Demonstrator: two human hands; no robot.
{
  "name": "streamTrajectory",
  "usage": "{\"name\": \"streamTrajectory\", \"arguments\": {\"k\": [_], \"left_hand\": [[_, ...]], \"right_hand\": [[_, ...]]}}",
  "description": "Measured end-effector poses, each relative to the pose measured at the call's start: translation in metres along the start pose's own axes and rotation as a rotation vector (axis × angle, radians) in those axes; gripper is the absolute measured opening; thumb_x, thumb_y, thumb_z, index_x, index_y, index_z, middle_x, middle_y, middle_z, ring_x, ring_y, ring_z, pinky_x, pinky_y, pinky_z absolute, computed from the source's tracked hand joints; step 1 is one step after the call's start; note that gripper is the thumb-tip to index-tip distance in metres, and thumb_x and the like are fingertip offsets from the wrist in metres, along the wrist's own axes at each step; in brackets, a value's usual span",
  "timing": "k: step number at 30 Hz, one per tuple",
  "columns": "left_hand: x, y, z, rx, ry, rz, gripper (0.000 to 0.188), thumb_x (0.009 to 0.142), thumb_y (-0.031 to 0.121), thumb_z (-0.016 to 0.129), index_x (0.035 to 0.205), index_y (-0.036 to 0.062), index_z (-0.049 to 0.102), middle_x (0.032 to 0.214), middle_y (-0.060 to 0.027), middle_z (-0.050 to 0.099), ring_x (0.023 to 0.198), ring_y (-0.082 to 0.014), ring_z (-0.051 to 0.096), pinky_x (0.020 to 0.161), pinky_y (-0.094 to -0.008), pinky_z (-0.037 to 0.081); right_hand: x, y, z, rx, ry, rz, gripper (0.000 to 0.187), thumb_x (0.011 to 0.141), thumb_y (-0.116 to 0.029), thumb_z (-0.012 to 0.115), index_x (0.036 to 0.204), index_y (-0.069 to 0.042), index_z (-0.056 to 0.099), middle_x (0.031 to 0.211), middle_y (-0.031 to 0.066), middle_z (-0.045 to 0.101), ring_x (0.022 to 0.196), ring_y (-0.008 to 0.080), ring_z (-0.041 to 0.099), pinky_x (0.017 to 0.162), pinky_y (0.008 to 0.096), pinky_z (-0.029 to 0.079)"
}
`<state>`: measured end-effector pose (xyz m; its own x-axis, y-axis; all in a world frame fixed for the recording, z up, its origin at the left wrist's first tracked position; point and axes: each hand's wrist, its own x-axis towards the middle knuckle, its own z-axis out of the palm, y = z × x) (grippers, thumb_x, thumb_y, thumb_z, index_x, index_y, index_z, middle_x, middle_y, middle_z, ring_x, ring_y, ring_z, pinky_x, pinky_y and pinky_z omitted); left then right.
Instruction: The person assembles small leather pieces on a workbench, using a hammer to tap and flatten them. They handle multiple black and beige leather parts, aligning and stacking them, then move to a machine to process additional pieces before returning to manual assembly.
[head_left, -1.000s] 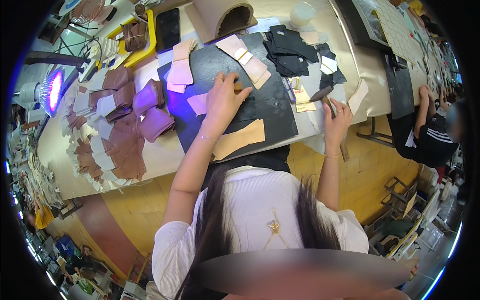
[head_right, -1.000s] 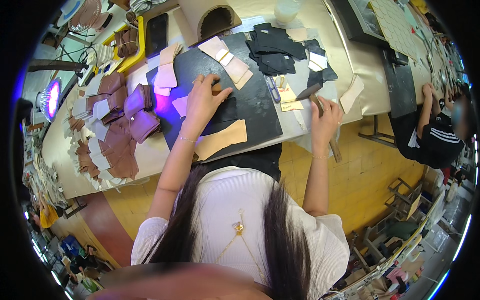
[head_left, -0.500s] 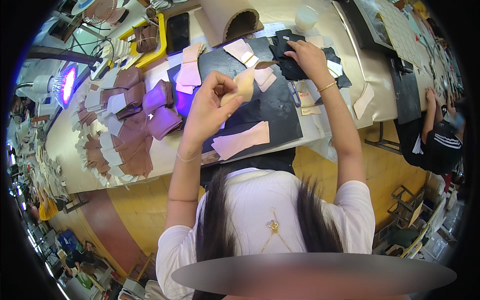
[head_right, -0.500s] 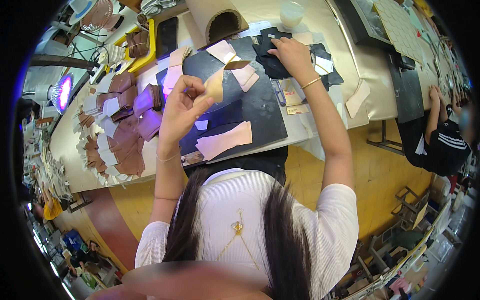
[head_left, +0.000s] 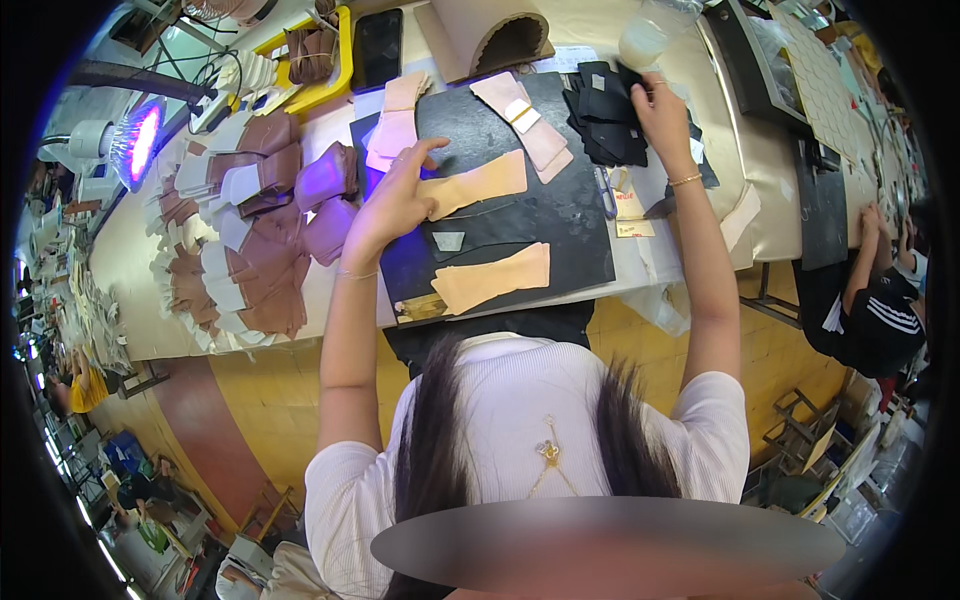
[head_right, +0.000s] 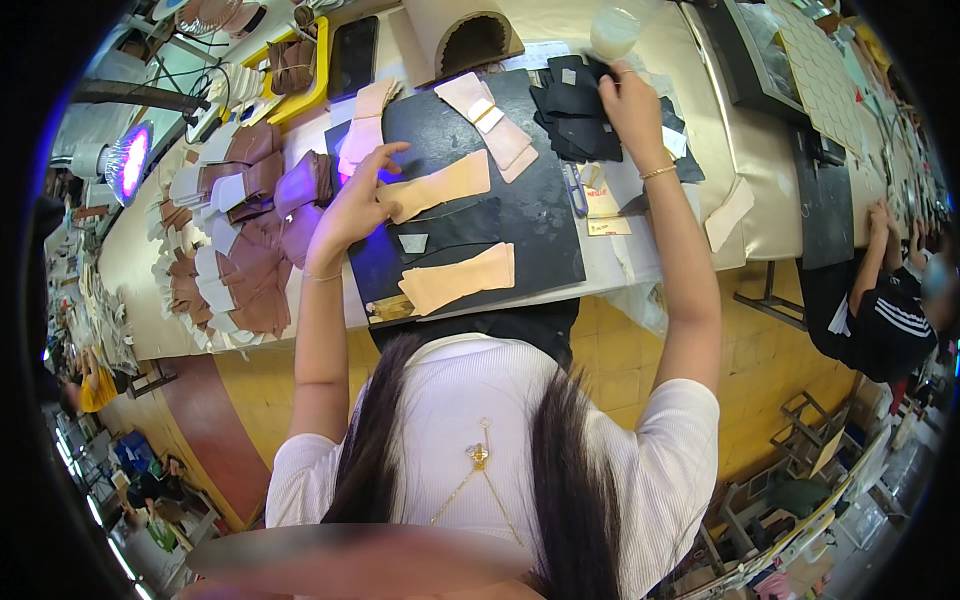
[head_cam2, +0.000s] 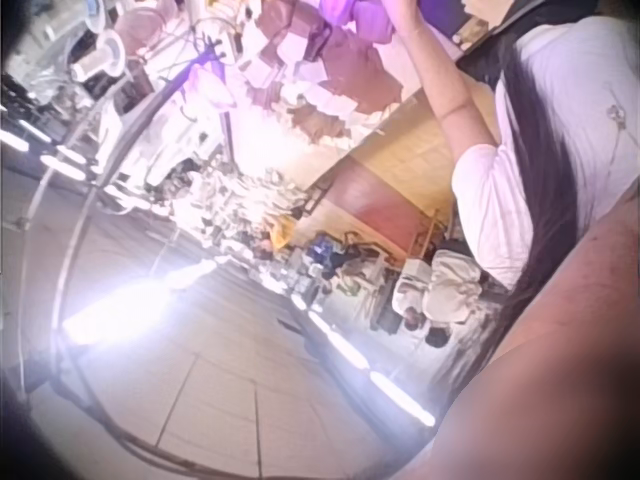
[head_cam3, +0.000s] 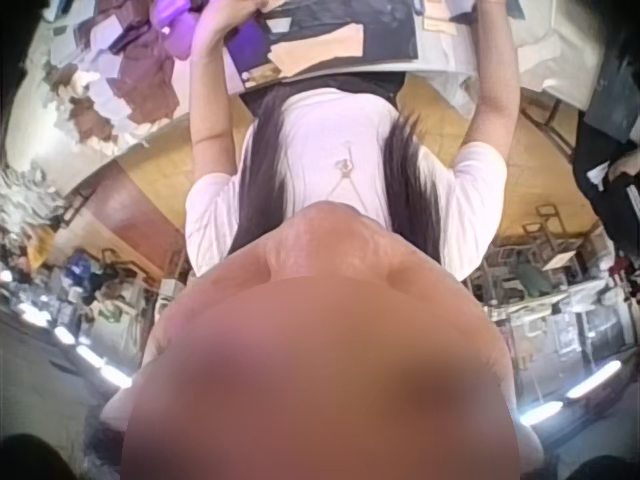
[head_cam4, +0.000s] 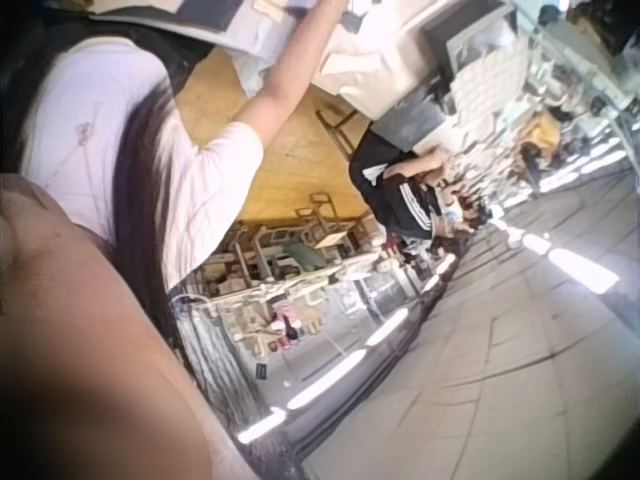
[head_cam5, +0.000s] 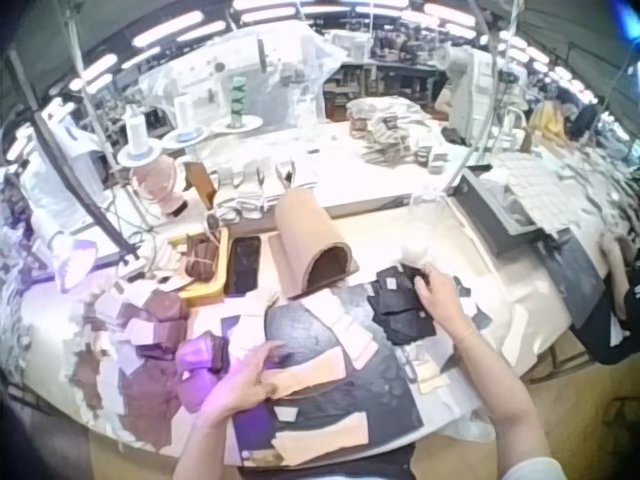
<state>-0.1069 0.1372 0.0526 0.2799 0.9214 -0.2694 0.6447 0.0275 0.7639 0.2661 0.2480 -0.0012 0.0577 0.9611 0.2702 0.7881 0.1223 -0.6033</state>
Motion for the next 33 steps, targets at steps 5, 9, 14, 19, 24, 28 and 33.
{"name": "streamTrajectory", "arguments": {"k": [5,9,14,19,24,28,33], "left_hand": [[-0.004,0.013,0.010,0.267,0.159,0.086,0.058,0.074,-0.001,0.068,0.129,0.0088,0.054,0.115,-0.0184,0.055,0.111,-0.0377,0.054,0.096,-0.0430,0.045],[-0.015,0.028,0.028,0.371,0.231,0.167,0.043,0.077,0.006,0.073,0.118,0.0074,0.062,0.115,-0.0171,0.055,0.111,-0.0372,0.052,0.096,-0.0444,0.045],[-0.009,0.046,0.048,0.308,0.168,0.191,0.032,0.084,0.015,0.072,0.114,0.0068,0.065,0.113,-0.0136,0.056,0.109,-0.0344,0.053,0.096,-0.0425,0.043],[0.005,0.064,0.055,0.202,0.203,0.272,0.029,0.084,0.014,0.071,0.111,0.0055,0.067,0.111,-0.0149,0.059,0.107,-0.0338,0.056,0.094,-0.0413,0.045],[0.006,0.076,0.052,-0.011,0.195,0.215,0.028,0.086,0.017,0.071,0.112,0.0063,0.069,0.112,-0.0130,0.061,0.103,-0.0283,0.059,0.087,-0.0370,0.049],[0.004,0.072,0.046,-0.031,0.232,0.198,0.031,0.086,0.022,0.072,0.115,0.0108,0.071,0.111,-0.0088,0.063,0.099,-0.0210,0.060,0.079,-0.0317,0.049],[-0.006,0.060,0.041,0.010,0.190,0.101,0.030,0.087,0.019,0.071,0.114,0.0047,0.069,0.112,-0.0128,0.062,0.099,-0.0255,0.061,0.079,-0.0345,0.053]], "right_hand": [[-0.006,0.021,-0.019,0.120,0.195,0.255,0.032,0.096,-0.024,0.056,0.118,-0.001,0.055,0.093,0.0221,0.070,0.082,0.0364,0.069,0.074,0.0409,0.052],[-0.007,0.039,-0.027,0.248,0.335,0.291,0.036,0.095,-0.020,0.060,0.123,0.000,0.051,0.098,0.0216,0.070,0.083,0.0302,0.070,0.075,0.0372,0.052],[-0.020,0.036,-0.044,0.198,0.474,0.288,0.034,0.094,-0.019,0.062,0.121,0.000,0.050,0.094,0.0171,0.069,0.080,0.0243,0.068,0.074,0.0338,0.051],[-0.034,0.014,-0.069,0.598,0.676,0.239,0.034,0.096,-0.011,0.061,0.123,0.001,0.043,0.089,0.0131,0.066,0.074,0.0180,0.064,0.066,0.0303,0.057],[-0.057,-0.026,-0.078,1.035,0.353,0.350,0.040,0.091,-0.011,0.070,0.123,-0.007,0.046,0.090,0.0053,0.066,0.074,0.0098,0.064,0.061,0.0270,0.059],[-0.075,-0.057,-0.073,1.103,0.151,0.335,0.050,0.091,-0.012,0.070,0.132,-0.003,0.043,0.089,0.0045,0.061,0.073,0.0105,0.060,0.062,0.0243,0.058],[-0.095,-0.052,-0.088,0.915,-0.213,0.445,0.041,0.094,-0.012,0.065,0.130,-0.004,0.046,0.087,0.0018,0.062,0.072,0.0067,0.059,0.060,0.0208,0.055]]}}
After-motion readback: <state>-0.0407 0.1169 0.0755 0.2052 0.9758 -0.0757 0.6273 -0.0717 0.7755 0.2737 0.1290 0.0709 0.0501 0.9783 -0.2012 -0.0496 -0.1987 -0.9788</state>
